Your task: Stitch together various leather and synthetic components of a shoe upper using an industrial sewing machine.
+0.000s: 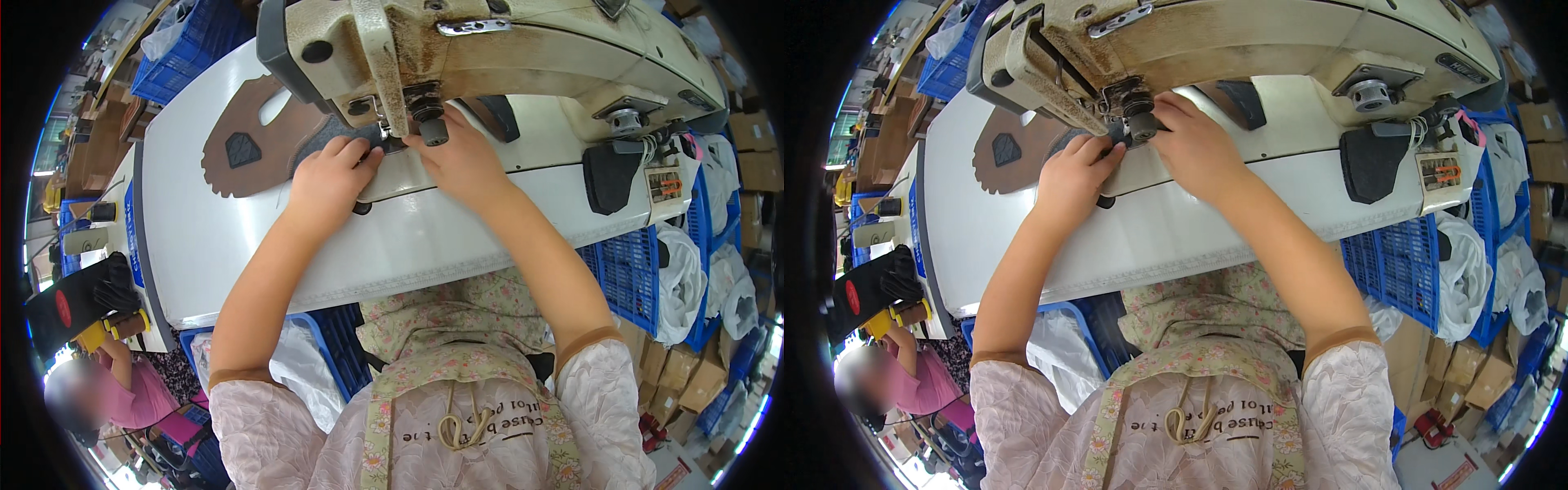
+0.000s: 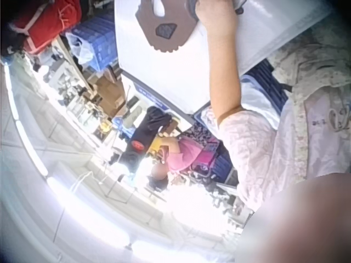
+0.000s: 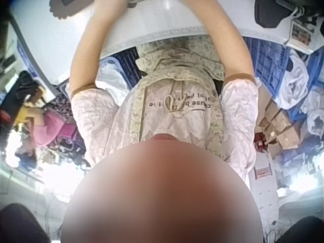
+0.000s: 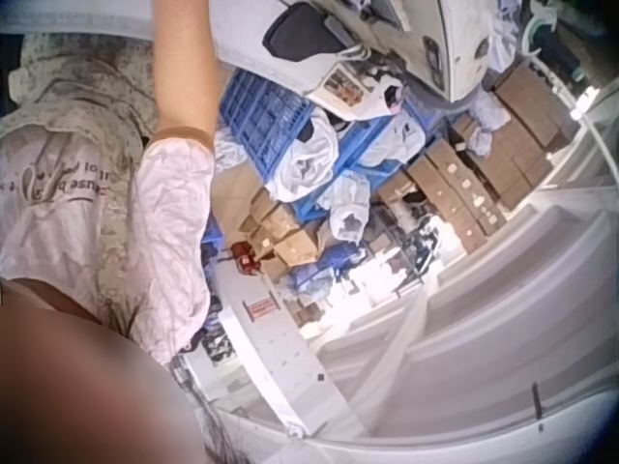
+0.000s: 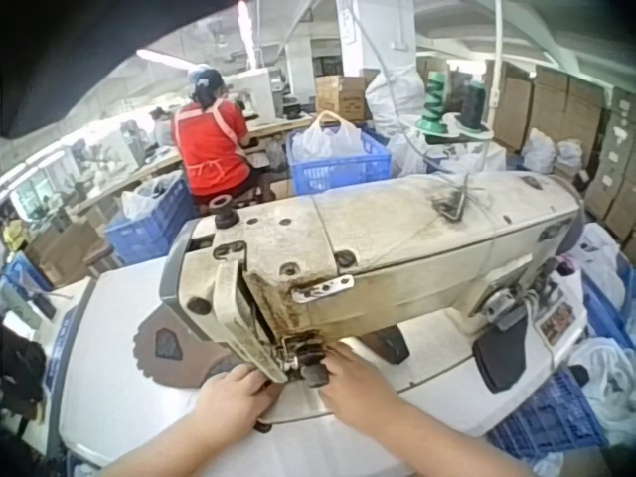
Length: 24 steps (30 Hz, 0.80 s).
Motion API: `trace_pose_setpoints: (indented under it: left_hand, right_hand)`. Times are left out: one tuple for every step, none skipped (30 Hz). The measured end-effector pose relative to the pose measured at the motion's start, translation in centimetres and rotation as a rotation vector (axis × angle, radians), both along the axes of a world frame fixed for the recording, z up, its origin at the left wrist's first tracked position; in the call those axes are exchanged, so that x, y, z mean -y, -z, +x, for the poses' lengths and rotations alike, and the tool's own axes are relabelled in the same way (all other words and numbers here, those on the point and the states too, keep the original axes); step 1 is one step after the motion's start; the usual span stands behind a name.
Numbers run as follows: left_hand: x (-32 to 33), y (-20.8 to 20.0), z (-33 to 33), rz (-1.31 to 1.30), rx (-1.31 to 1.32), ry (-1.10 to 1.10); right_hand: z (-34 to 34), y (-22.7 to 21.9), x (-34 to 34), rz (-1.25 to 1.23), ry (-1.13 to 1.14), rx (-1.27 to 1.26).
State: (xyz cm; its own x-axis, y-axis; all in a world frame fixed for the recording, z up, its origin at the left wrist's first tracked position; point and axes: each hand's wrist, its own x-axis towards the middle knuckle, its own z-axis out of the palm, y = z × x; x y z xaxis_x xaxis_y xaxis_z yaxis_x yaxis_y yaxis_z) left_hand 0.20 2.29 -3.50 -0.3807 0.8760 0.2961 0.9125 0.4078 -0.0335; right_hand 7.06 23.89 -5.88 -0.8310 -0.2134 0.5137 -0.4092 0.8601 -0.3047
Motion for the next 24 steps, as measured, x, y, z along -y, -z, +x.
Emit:
trace_pose_setpoints:
  left_hand:
    - [0.1,-0.1,-0.2,0.004,0.085,-0.016]
    - [0.2,-0.2,-0.4,0.019,0.172,-0.030]
    - [0.2,-0.2,-0.5,0.012,0.171,-0.036]
    - [0.2,-0.3,-0.8,0.034,0.173,-0.004]
    - [0.2,-0.3,-0.9,0.057,0.177,0.024]
    - [0.2,-0.3,-0.9,0.055,0.174,0.026]
    - [0.2,-0.2,-1.0,0.049,0.168,0.034]
    - [0.2,-0.2,-1.0,0.043,0.161,0.046]
    - [0.1,-0.2,-0.9,0.045,0.160,0.049]
    - [0.1,-0.1,-0.8,0.047,0.138,0.046]
    - [0.1,-0.1,-0.8,0.041,0.129,0.034]
    - [0.1,-0.1,-0.6,0.048,0.117,0.039]
    - [0.1,0.0,-0.4,0.028,0.094,0.024]
    - [0.0,0.0,-0.3,0.008,0.073,0.010]
    - [0.0,0.1,-0.1,0.009,0.077,0.010]
    - [-0.1,0.2,0.0,0.006,0.053,0.002]
    - [-0.1,0.2,0.1,0.004,0.038,-0.009]
    - [-0.2,0.3,0.2,0.004,0.033,-0.008]
    - [-0.2,0.3,0.3,-0.001,0.024,-0.020]
    - [-0.2,0.3,0.5,-0.002,0.020,-0.035]
    - [-0.3,0.4,0.6,-0.008,0.017,-0.038]
    - [-0.3,0.4,0.7,-0.012,0.016,-0.052]
    - [-0.4,0.4,0.7,-0.010,0.020,-0.066]
    - [-0.5,0.5,0.8,-0.017,0.016,-0.066]
  right_hand:
    - [0.5,-0.3,0.0,-0.030,0.097,-0.090]
    - [0.9,-0.6,0.2,-0.060,0.192,-0.180]
    - [1.2,-0.8,0.5,-0.058,0.190,-0.179]
    - [1.3,-1.0,0.7,-0.415,0.297,-0.028]
    - [1.3,-1.1,0.9,-0.727,0.406,0.161]
    - [1.0,-1.2,0.9,-0.773,0.398,0.129]
    - [0.4,-1.2,0.7,-0.733,0.424,0.275]
    - [-0.2,-1.1,0.5,-0.693,0.425,0.362]
    - [-0.8,-1.0,0.5,-0.689,0.454,0.416]
    - [-1.2,-0.7,0.6,-0.491,0.450,0.299]
    - [-1.5,-0.5,0.7,-0.291,0.472,0.265]
    - [-1.7,-0.3,0.6,-0.294,0.438,0.185]
    - [-1.8,-0.2,0.4,-0.352,0.431,0.334]
    - [-1.9,-0.2,0.3,-0.400,0.419,0.459]
    - [-2.0,-0.1,0.4,-0.407,0.425,0.488]
    - [-2.1,-0.2,0.6,-0.414,0.440,0.520]
    - [-2.1,-0.2,0.8,-0.406,0.462,0.562]
    - [-2.0,-0.3,0.9,-0.418,0.454,0.555]
    - [-1.9,-0.4,0.9,-0.437,0.455,0.531]
    - [-1.7,-0.6,1.0,-0.456,0.453,0.508]
    - [-1.6,-0.8,1.0,-0.456,0.449,0.512]
    - [-1.5,-1.0,1.0,-0.442,0.449,0.503]
    - [-1.4,-1.1,0.9,-0.428,0.443,0.477]
    - [-1.4,-1.3,0.9,-0.429,0.448,0.495]
